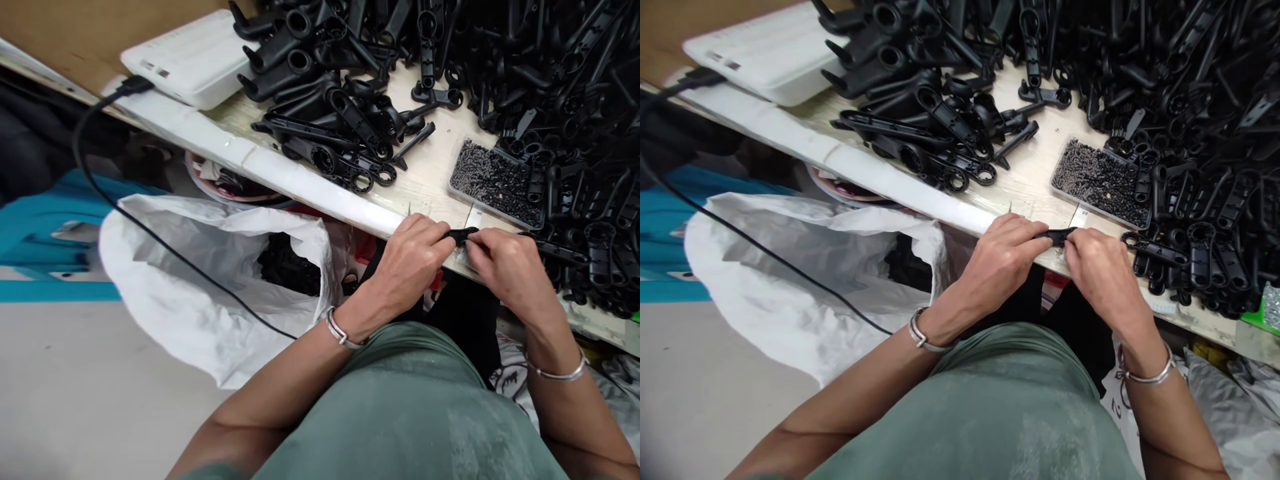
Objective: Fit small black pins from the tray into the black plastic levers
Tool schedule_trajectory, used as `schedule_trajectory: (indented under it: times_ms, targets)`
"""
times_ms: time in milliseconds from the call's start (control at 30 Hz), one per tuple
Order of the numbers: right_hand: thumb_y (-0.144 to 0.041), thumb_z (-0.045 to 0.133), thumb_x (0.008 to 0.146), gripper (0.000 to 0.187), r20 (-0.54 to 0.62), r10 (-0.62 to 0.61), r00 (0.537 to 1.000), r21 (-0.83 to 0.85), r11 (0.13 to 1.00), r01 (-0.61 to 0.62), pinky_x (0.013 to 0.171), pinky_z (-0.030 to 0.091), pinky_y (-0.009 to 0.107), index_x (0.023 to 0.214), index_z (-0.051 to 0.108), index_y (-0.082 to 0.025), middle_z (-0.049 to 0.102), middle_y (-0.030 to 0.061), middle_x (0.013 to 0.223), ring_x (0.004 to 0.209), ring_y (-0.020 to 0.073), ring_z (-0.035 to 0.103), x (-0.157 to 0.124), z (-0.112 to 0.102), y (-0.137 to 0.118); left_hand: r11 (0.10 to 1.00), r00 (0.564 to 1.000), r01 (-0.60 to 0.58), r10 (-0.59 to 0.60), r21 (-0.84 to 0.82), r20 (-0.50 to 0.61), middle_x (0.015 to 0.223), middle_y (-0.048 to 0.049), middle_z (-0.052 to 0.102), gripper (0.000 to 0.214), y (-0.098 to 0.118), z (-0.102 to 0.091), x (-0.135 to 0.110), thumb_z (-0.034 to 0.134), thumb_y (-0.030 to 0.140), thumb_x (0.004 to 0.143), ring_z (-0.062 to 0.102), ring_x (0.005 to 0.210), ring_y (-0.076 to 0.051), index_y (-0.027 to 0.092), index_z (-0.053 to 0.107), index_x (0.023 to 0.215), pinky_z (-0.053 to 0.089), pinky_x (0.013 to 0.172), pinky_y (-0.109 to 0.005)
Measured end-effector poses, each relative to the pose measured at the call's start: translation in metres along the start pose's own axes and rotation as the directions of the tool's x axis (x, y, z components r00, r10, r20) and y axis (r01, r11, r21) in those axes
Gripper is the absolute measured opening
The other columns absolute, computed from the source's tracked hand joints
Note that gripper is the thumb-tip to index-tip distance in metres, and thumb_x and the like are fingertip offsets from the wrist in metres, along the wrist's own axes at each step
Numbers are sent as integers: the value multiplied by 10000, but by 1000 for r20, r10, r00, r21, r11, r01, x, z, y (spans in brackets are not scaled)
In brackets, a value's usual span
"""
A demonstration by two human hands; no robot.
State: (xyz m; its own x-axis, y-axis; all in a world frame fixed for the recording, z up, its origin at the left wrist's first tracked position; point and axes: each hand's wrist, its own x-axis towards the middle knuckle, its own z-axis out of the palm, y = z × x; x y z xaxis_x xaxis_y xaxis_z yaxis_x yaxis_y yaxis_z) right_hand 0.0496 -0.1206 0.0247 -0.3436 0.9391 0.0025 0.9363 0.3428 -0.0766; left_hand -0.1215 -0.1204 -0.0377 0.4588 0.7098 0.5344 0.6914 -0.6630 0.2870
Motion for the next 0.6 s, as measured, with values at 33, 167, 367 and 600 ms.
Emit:
schedule_trajectory:
  times_ms: [33,167,367,600]
  targets:
    - [-193,518,912,209,14,22,1000,85,996,-23,640,406,289,862,715,-150,742,73,788,688,183,658,2,-1,4,1000,1000,3,-3,3,4,998,-72,717,307,0,0,0,407,156,1016,599,854,-194,155,709,963,456,832,-330]
    - [-224,513,888,229,78,107,991,238,963,-123,614,402,268,778,707,-169,687,21,624,567,145,600,6,-2,11,999,1000,5,-6,39,22,1019,-69,707,279,2,-1,0,425,184,1014,597,863,-206,166,704,1021,455,844,-331]
    - [-207,508,862,210,21,146,989,159,976,-147,612,391,281,794,700,-159,661,35,591,557,163,603,5,1,4,998,999,-23,21,56,44,1045,-74,695,239,2,-3,1,464,179,1002,591,851,-197,164,702,1019,449,850,-328]
    - [-182,498,856,198,110,130,985,162,976,-147,628,400,273,762,671,-171,657,18,586,533,145,582,10,-4,6,999,997,-36,34,33,71,1048,-78,693,209,2,-5,1,490,172,993,585,838,-194,156,697,1024,446,840,-329]
